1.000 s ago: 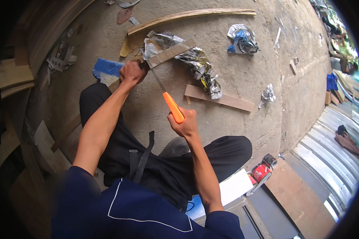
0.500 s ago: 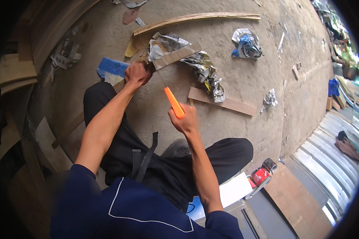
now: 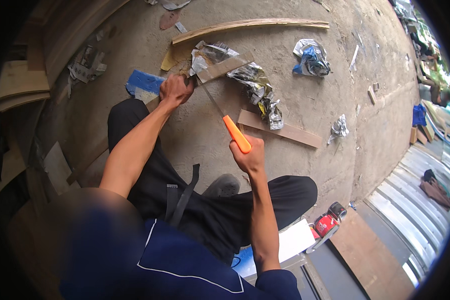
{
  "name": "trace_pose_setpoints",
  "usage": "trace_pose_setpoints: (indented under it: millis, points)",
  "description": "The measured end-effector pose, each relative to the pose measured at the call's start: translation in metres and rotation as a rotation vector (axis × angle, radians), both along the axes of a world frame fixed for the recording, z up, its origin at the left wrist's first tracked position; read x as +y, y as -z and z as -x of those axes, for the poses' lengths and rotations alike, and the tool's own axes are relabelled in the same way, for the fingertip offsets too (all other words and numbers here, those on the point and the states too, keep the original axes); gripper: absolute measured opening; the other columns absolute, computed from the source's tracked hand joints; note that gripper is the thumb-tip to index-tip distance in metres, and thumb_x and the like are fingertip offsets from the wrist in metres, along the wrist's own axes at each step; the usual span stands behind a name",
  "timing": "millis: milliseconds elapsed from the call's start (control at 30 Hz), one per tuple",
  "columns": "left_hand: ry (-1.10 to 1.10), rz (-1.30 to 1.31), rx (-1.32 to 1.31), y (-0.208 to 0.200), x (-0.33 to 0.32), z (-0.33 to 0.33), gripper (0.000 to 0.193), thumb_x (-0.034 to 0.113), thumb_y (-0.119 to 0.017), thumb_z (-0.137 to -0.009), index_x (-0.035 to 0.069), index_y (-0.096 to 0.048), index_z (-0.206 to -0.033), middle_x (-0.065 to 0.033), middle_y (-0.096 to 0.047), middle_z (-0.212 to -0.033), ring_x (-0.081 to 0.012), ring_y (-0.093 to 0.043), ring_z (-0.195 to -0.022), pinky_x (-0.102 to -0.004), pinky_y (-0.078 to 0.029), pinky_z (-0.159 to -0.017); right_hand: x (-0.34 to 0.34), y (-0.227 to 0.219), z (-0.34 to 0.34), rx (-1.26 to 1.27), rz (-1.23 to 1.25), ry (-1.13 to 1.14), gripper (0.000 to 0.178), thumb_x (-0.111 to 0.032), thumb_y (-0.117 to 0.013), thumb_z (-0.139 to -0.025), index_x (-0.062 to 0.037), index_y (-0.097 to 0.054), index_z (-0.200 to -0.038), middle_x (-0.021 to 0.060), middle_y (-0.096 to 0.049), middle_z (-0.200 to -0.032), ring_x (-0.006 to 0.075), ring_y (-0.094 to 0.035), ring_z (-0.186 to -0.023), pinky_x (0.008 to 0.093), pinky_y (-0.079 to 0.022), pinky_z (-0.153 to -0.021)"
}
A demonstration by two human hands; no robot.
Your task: The person sits on the floor and uses a hand saw to cut a small piece of wood. They hold the wood steady with one hand and saw with the other, producing sawdust as they work.
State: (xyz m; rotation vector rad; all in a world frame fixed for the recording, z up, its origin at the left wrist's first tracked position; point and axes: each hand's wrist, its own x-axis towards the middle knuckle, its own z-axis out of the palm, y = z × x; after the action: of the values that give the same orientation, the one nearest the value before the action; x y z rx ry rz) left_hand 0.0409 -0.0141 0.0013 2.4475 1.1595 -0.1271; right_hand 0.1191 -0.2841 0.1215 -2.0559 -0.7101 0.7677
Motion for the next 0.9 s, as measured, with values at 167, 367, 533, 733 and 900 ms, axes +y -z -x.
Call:
trace_pose_setpoints:
  millis: [167, 367, 533, 733, 900]
  points:
    - [0.078, -0.001, -0.019, 0.007, -0.009, 0.007, 0.051, 0.049, -0.048, -0.088, 0.005, -0.072, -0.093, -0.0209, -0.067, -0.097, -0.0357, -0.061, -0.101, -0.0452, -0.048, -0.087, -0.01, -0.019, 0.026, -0.002, 0.041, -0.007, 0.018, -0.015, -0.064, -0.076, 0.0012, -0.06, -0.068, 0.0152, -0.052, -0.054, 0.0254, -0.053, -0.046, 0.0344, -0.043, -0.05]
    - [0.139, -0.033, -0.148, 0.014, -0.003, 0.014, 0.048, 0.047, -0.06, -0.082, 0.003, -0.066, -0.1, -0.0173, -0.063, -0.1, -0.0328, -0.059, -0.101, -0.0435, -0.048, -0.087, 0.004, -0.027, 0.019, -0.089, 0.014, 0.023, 0.016, -0.013, -0.065, -0.075, 0.0009, -0.061, -0.069, 0.0166, -0.056, -0.057, 0.0285, -0.056, -0.047, 0.0344, -0.044, -0.051]
    - [0.229, -0.14, -0.111, -0.004, -0.002, 0.02, 0.059, 0.045, -0.07, -0.073, 0.001, -0.054, -0.109, -0.0141, -0.056, -0.104, -0.0306, -0.057, -0.102, -0.0419, -0.047, -0.085, -0.014, -0.016, 0.034, -0.072, -0.032, 0.0, 0.014, -0.013, -0.065, -0.075, 0.0, -0.062, -0.071, 0.016, -0.057, -0.059, 0.0281, -0.058, -0.049, 0.0337, -0.046, -0.052]
    - [0.269, -0.176, -0.154, 0.001, -0.001, 0.032, 0.059, 0.046, -0.071, -0.071, 0.003, -0.052, -0.107, -0.0129, -0.055, -0.102, -0.0286, -0.056, -0.101, -0.0412, -0.046, -0.078, -0.019, -0.008, 0.053, -0.031, -0.023, 0.015, 0.011, -0.01, -0.065, -0.076, -0.0003, -0.062, -0.073, 0.0147, -0.057, -0.058, 0.0243, -0.06, -0.05, 0.0323, -0.047, -0.053]
    - [0.28, -0.198, -0.124, 0.002, 0.002, 0.04, 0.056, 0.041, -0.073, -0.069, 0.002, -0.052, -0.103, -0.0142, -0.055, -0.098, -0.03, -0.056, -0.099, -0.0417, -0.045, -0.076, -0.021, -0.008, 0.042, -0.016, -0.008, 0.016, 0.011, -0.008, -0.063, -0.077, 0.0002, -0.062, -0.071, 0.0144, -0.057, -0.058, 0.0228, -0.059, -0.05, 0.0323, -0.046, -0.052]
